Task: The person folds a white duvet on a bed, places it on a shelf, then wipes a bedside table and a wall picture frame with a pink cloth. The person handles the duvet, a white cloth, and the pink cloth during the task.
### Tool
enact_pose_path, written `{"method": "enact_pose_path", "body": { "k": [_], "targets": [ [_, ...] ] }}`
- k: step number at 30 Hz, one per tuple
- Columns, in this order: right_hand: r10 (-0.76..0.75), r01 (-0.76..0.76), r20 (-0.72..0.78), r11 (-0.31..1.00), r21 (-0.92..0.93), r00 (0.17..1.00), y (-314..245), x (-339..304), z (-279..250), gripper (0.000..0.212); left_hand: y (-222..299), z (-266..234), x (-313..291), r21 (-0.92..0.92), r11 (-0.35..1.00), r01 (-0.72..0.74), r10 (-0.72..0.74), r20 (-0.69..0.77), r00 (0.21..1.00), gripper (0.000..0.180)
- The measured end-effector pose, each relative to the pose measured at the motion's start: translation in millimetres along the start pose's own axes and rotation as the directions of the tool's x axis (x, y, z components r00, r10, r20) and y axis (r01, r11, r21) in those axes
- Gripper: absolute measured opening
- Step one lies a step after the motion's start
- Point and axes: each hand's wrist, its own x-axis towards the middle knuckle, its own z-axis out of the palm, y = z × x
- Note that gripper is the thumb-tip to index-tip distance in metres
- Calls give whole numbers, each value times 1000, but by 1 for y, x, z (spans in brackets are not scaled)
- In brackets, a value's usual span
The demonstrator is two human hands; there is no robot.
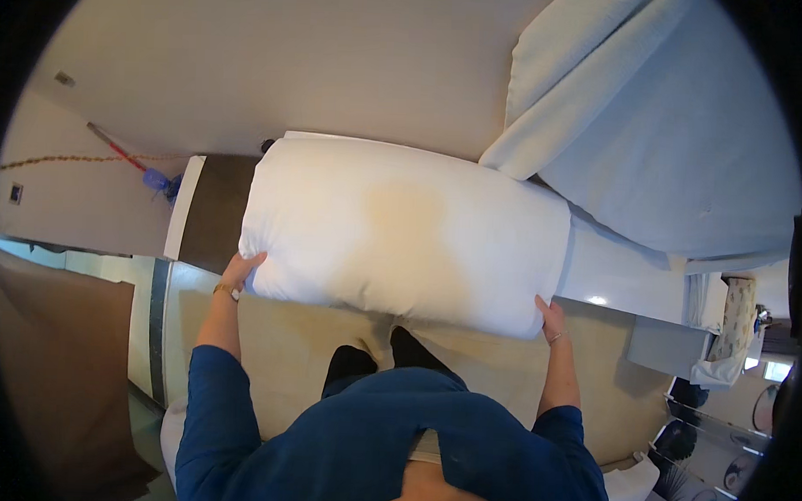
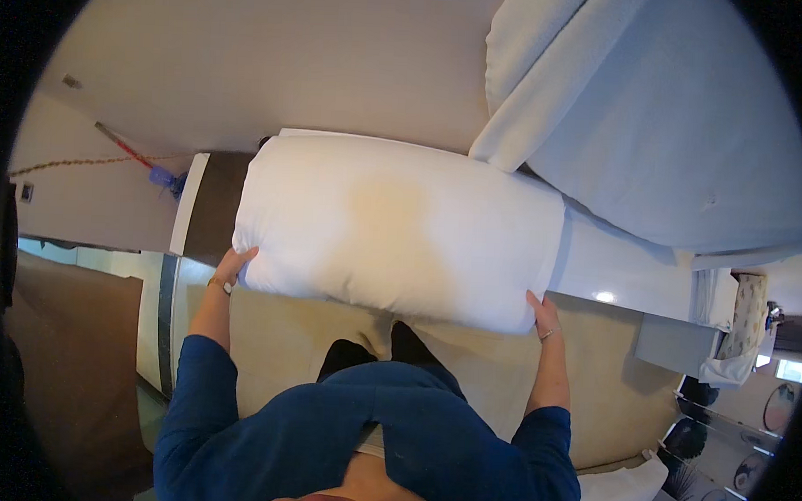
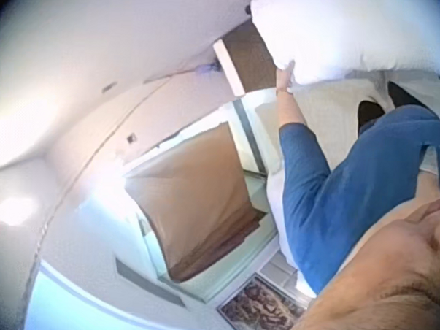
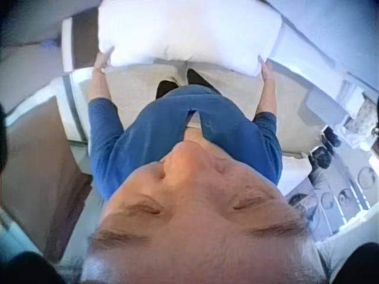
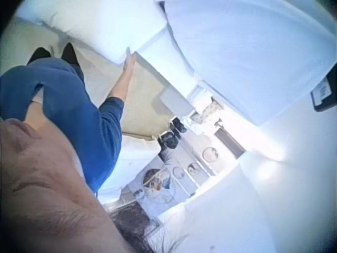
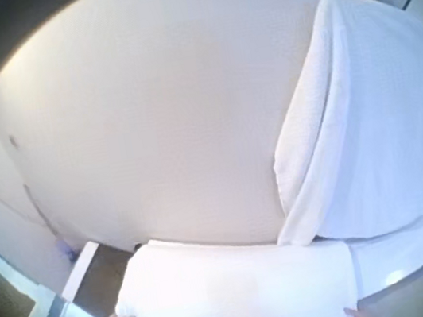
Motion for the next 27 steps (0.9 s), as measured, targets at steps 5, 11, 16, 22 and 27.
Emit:
{"method": "enact_pose_path", "body": {
  "k": [5, 11, 16, 22, 27],
  "targets": [
    [112, -86, -142, 981, 176, 984, -26, 16, 20, 67, 21, -14, 23, 23, 982, 186, -186, 210, 960, 58],
    [224, -225, -222, 974, 18, 949, -61, 42, 34, 91, 37, -27, 69, -333, 921, 203, -131, 225, 965, 53],
    [113, -138, -296, 988, -65, 948, -82, 55, 50, 86, 68, 0, 74, -131, 978, 165, -130, 240, 962, 61],
    [86, -62, -398, 995, 73, 913, -102, 42, 79, 68, 102, 21, 53, -260, 965, 40, 22, 231, 973, 49],
    [-141, 217, -414, 966, 143, 899, -132, 15, 80, 57, 183, 26, 25, -145, 980, -139, 164, 182, 969, 41]
  ]
}}
